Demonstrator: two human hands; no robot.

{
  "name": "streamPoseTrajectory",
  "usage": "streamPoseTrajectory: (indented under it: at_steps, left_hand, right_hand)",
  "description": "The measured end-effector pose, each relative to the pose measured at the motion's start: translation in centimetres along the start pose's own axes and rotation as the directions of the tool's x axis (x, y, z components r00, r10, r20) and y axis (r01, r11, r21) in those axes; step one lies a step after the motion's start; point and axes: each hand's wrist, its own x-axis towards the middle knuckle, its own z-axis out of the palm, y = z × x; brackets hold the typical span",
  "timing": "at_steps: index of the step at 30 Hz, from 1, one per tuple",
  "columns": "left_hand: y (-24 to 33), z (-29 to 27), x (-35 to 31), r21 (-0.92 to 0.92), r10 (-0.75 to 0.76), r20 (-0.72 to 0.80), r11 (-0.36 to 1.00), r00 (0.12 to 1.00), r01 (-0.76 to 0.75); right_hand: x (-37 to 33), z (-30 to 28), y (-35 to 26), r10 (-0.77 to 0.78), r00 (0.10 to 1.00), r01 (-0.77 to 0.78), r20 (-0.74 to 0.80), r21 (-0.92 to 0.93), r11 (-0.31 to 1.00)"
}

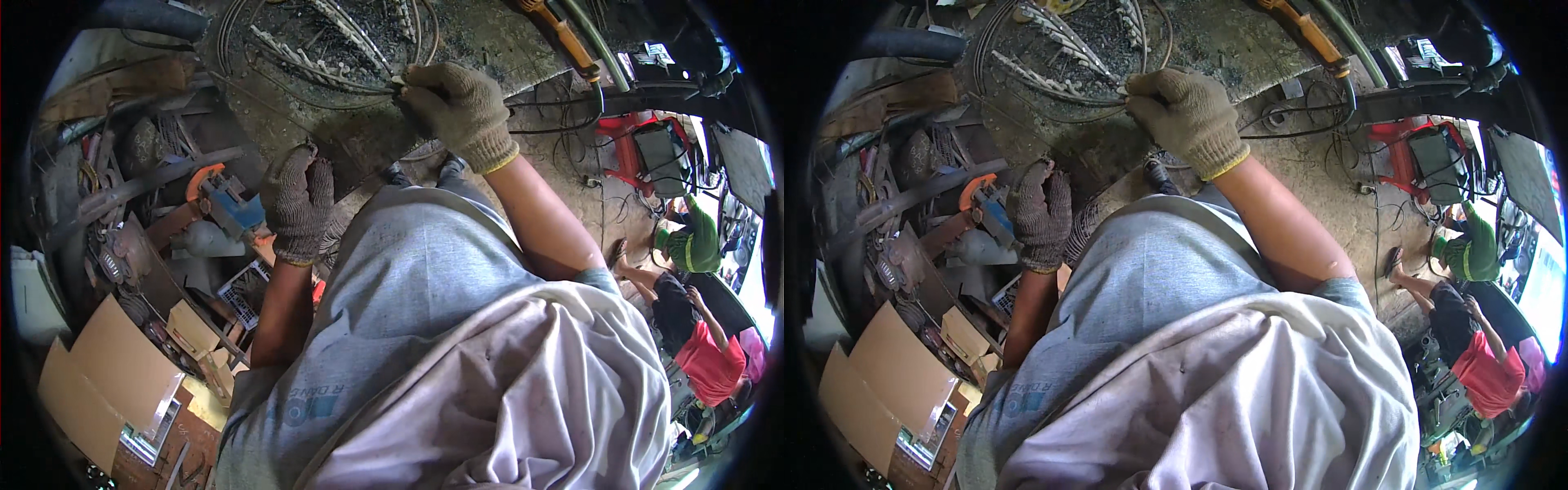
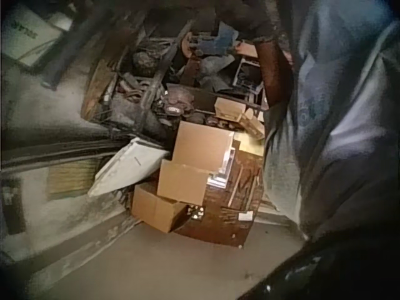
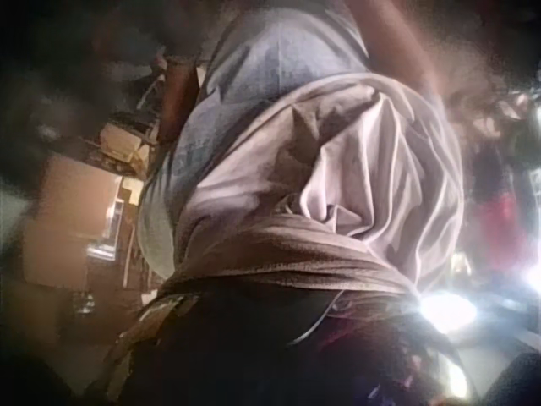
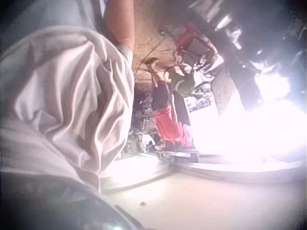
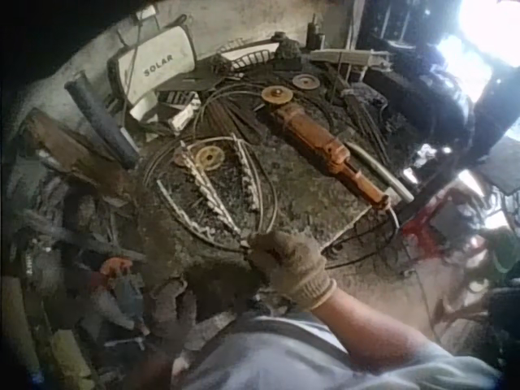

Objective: The person fits curved metal rods into a decorative metal frame, aligns them by hand, and welds the joints together using a welding torch.

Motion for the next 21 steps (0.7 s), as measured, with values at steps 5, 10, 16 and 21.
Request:
streamPoseTrajectory:
  at_steps: [5, 10, 16, 21]
  left_hand:
    - [0.5, -0.5, 1.0, 0.015, 0.043, -0.001, 0.999, 0.999, -0.043]
    - [1.0, -0.2, 1.1, -0.009, 0.021, -0.040, 1.000, 0.999, -0.021]
    - [-0.8, 0.4, 0.1, -0.012, 0.024, -0.003, 1.000, 1.000, -0.024]
    - [0.2, -0.2, 1.2, 0.002, 0.055, -0.010, 0.998, 0.998, -0.055]
  right_hand:
    - [0.0, 0.2, -0.3, 0.003, 1.000, -0.003, -0.023, -0.006, 1.000]
    - [0.0, 0.4, -0.3, -0.062, 0.996, 0.060, -0.067, -0.035, 0.998]
    - [0.0, 1.2, -0.4, -0.126, 0.983, 0.113, -0.132, -0.101, 0.988]
    - [0.2, 1.6, -0.2, -0.209, 0.964, 0.189, -0.164, -0.130, 0.973]
